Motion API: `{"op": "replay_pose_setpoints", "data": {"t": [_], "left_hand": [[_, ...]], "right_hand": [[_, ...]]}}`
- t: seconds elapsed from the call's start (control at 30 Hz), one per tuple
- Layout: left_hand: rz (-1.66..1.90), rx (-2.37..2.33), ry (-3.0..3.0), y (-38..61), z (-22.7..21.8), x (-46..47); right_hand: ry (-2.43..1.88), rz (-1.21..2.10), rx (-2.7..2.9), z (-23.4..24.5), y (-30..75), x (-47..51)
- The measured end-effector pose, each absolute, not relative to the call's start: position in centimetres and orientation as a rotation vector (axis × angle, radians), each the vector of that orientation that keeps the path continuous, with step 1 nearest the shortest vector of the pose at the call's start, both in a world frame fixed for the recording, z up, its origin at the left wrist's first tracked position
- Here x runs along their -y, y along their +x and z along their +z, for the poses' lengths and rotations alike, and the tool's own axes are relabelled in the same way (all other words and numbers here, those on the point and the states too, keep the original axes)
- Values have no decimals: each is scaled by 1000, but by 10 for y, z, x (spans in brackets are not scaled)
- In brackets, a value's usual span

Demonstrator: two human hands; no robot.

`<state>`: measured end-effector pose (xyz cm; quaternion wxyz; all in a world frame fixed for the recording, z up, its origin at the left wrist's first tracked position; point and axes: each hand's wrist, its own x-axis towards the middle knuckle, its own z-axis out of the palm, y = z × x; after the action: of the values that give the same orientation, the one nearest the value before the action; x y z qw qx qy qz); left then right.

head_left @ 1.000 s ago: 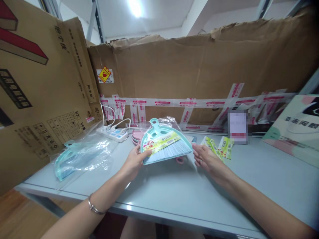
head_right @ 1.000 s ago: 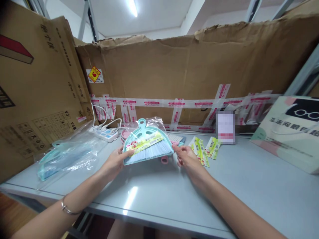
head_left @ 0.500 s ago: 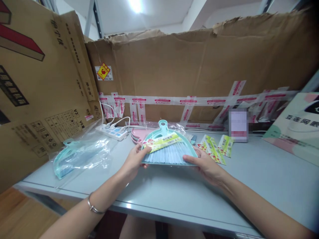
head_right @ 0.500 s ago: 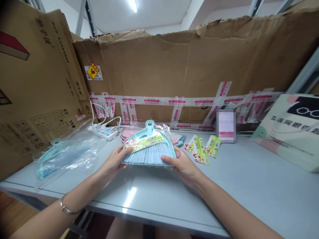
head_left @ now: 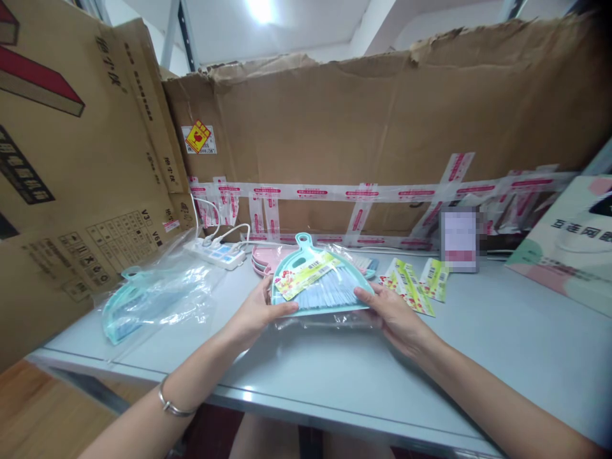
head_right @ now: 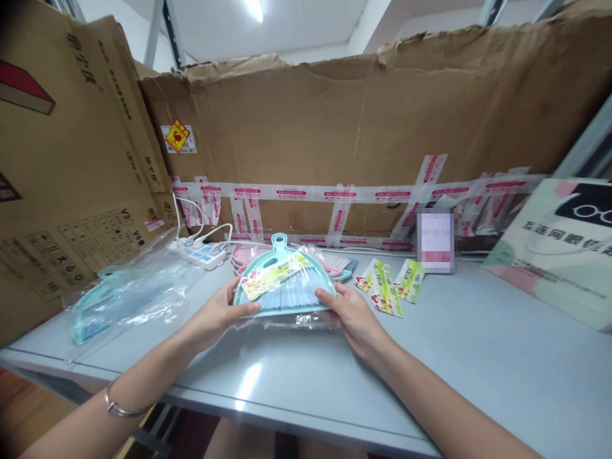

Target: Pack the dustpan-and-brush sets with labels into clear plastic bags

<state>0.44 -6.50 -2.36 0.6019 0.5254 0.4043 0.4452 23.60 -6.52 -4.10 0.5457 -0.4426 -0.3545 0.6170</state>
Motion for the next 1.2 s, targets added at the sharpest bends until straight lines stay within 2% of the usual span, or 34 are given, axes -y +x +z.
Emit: {"op": "replay_pose_setpoints", "data": {"t": [0.3, 0.53, 0.77, 0.97, 1.2], "left_hand": [[1016, -1071, 1255, 9, -26, 62], [823, -866, 2054, -10, -27, 63], [1273, -1018, 1972, -2, -35, 52], [1464, -973, 1819, -3, -40, 56], [1702, -1117, 1784, -1, -37, 61]], "right_hand": [[-1015, 1539, 722, -45, 233, 69], [-1070, 1500, 603, -40, 237, 68], [-1003, 1519, 841, -37, 234, 76], [-994, 1442, 1086, -43, 236, 77], [-759, 1363, 1455, -59, 240, 73]]}}
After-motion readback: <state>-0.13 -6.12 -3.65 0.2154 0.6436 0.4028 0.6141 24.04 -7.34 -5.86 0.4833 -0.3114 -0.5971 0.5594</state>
